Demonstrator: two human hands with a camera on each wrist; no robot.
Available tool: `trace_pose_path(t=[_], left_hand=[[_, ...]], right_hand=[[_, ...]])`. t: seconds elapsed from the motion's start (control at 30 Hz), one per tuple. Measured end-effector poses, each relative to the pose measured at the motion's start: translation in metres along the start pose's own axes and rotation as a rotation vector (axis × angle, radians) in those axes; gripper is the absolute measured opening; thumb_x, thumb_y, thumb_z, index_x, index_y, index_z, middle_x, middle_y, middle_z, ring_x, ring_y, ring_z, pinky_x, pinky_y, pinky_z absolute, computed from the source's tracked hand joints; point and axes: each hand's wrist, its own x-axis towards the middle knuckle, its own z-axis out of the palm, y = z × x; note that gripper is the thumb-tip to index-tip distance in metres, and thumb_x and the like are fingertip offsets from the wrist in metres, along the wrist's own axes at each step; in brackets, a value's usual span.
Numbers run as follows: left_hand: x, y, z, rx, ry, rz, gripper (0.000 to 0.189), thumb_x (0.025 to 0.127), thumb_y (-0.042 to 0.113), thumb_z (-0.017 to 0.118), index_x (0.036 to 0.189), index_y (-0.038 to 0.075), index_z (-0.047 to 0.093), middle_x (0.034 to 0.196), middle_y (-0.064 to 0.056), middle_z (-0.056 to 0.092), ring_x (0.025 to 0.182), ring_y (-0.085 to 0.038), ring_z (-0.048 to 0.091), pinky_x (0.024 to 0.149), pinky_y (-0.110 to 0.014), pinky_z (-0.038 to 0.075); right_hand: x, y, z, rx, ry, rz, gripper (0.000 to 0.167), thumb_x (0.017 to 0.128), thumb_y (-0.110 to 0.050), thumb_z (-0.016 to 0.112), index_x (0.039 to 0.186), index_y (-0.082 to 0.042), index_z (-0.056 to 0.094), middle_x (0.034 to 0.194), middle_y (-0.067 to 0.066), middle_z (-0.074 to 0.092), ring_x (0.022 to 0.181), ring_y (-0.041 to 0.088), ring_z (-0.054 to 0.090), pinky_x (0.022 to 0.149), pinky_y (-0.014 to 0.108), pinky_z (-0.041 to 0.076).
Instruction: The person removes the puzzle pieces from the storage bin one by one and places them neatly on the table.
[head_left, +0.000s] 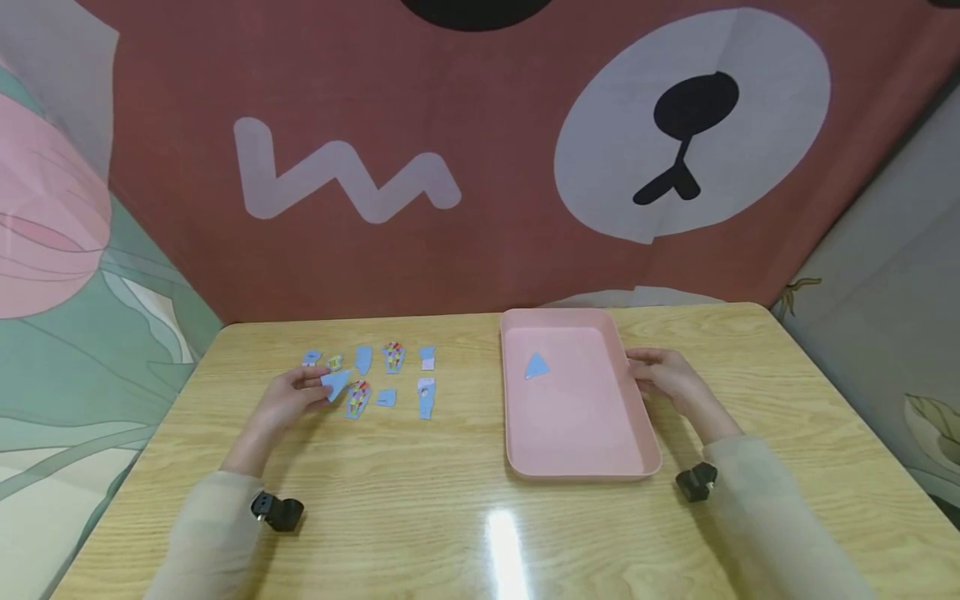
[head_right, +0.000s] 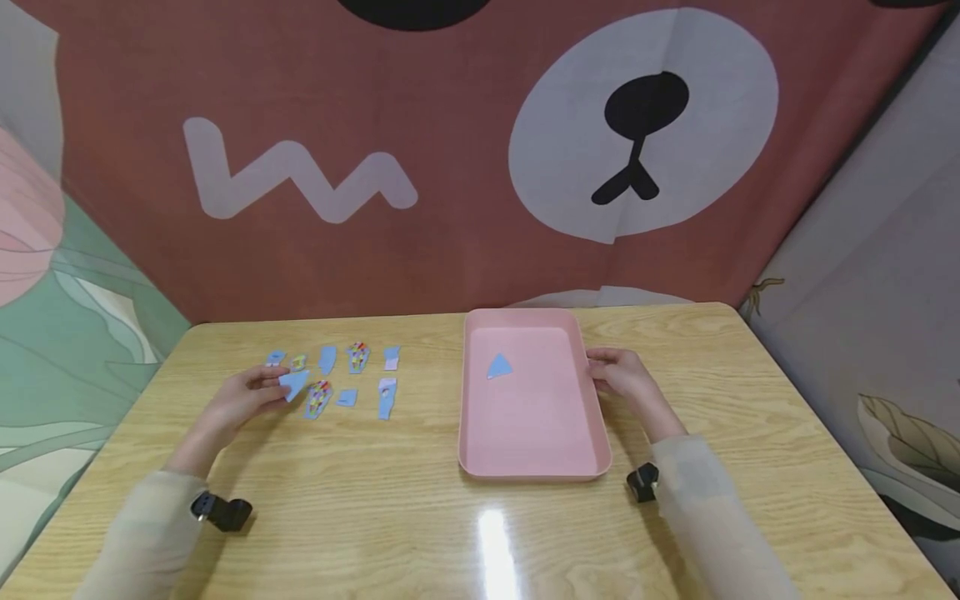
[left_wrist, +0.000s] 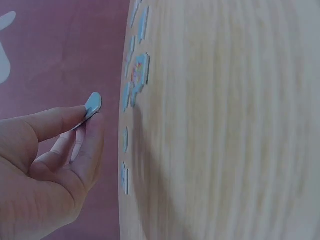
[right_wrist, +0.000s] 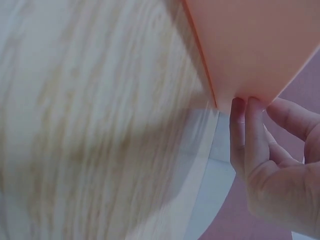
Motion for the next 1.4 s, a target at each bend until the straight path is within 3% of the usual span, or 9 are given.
trace_pose_path(t=[0.23,0.47,0.63,0.93,1.13,1.4], left_hand=[[-0.001,-0.004,-0.005,0.033,0.01,-0.016,0.049,0.092,-0.002,0.055,0.134,-0.019,0.036,0.112,-0.014,0.059,0.077,0.009,0.056,0.081,-0.02,0.057],[0.002,-0.009,-0.008,0.053,0.038,-0.068,0.047,0.091,-0.005,0.056,0.132,-0.018,0.038,0.102,-0.01,0.057,0.076,0.004,0.055,0.076,-0.019,0.058],[0.004,-0.013,-0.01,0.122,0.049,-0.088,0.045,0.09,-0.005,0.057,0.13,-0.017,0.041,0.105,-0.015,0.057,0.077,0.0,0.054,0.075,-0.021,0.058],[0.004,-0.015,-0.007,0.178,0.067,-0.08,0.041,0.088,-0.006,0.059,0.126,-0.017,0.047,0.098,-0.013,0.061,0.074,-0.001,0.054,0.069,-0.019,0.057],[0.004,-0.013,-0.003,0.303,0.111,-0.055,0.036,0.087,-0.002,0.061,0.119,-0.015,0.054,0.098,-0.017,0.062,0.075,-0.007,0.056,0.064,-0.018,0.055],[0.004,-0.014,-0.002,0.36,0.142,-0.054,0.035,0.086,0.001,0.064,0.117,-0.014,0.056,0.096,-0.018,0.061,0.077,-0.012,0.056,0.061,-0.017,0.051]], right_hand=[[0.0,-0.002,0.0,-0.018,0.002,0.017,0.052,0.099,-0.01,0.045,0.143,0.014,0.029,0.143,0.035,0.036,0.092,-0.002,0.061,0.084,0.016,0.054],[0.001,-0.002,-0.001,-0.036,0.004,0.029,0.053,0.099,-0.01,0.045,0.143,0.013,0.028,0.144,0.034,0.036,0.091,-0.003,0.06,0.085,0.018,0.055],[0.001,-0.001,-0.001,-0.027,-0.004,0.03,0.053,0.099,-0.011,0.045,0.144,0.012,0.027,0.145,0.034,0.035,0.095,-0.001,0.061,0.087,0.02,0.055],[0.002,0.001,-0.001,0.004,0.006,0.022,0.053,0.098,-0.008,0.048,0.142,0.014,0.029,0.141,0.034,0.039,0.086,-0.008,0.058,0.082,0.017,0.055],[0.001,0.0,-0.001,0.008,0.004,0.012,0.054,0.097,-0.008,0.049,0.142,0.014,0.029,0.141,0.034,0.039,0.086,-0.009,0.057,0.082,0.017,0.055],[0.001,-0.001,-0.001,-0.006,0.0,0.022,0.053,0.098,-0.008,0.048,0.143,0.013,0.029,0.141,0.034,0.038,0.087,-0.007,0.058,0.083,0.017,0.055]])
